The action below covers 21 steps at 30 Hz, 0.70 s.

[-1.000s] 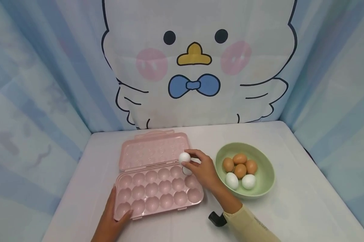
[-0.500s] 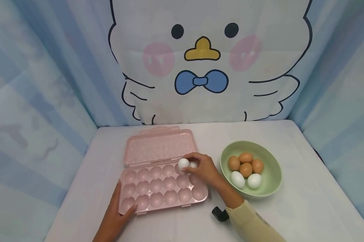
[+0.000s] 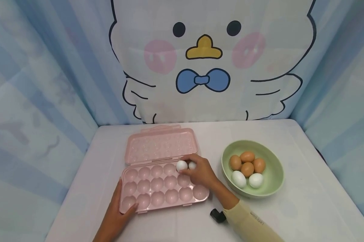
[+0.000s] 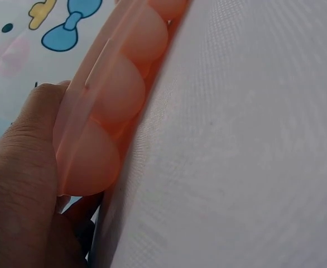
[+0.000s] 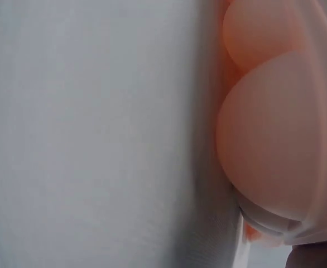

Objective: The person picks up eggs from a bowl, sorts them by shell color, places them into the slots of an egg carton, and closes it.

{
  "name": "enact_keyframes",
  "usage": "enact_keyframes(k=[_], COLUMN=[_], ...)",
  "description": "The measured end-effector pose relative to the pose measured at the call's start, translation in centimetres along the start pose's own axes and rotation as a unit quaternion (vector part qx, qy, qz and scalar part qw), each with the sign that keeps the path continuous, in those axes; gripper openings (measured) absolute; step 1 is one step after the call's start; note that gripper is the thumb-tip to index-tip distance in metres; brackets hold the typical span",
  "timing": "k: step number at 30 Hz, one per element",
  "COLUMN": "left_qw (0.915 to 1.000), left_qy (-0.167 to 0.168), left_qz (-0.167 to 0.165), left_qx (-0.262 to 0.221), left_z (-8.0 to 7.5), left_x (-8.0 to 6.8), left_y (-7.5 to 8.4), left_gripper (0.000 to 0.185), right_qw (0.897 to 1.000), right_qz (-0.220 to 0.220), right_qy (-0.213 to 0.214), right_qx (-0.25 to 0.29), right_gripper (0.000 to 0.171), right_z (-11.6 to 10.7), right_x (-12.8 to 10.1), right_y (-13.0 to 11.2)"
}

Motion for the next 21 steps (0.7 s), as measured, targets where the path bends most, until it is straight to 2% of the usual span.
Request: enact_keyframes(k=[4,13,21], left_qw=[0.9999,1.0000,0.9998], left_qy=[-0.003,0.006,-0.002], left_qz=[-0.017,-0.004,-0.018], left_qx=[0.002,-0.005,-0.009], left_z=[0.1,0.1,0.3], left_x=[-0.2,-0.2,-0.2], left_y=[-0.3,0.1,-0.2], left_gripper=[0.116,0.114,0.116], right_qw=[1.000,0.997,0.996], right_qz=[-0.019,-0.062,-0.078], right_qy=[0.009,0.017,0.019], right_qx=[-0.014,-0.032,-0.035], right_gripper=[0.041,0.042,0.042], right_z=[0.2,-0.1,-0.2], right_x=[-0.2,-0.3,-0.5], right_y=[-0.3,-1.1,-1.3])
Point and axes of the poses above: each hand's wrist, its own x-axis towards the middle knuckle, its own z-axis out of the palm, y = z × x, the point moved 10 cm from there along x, towards the middle knuckle, and after that the axes turned 7 degrees about -y, right-handed, at the moved point
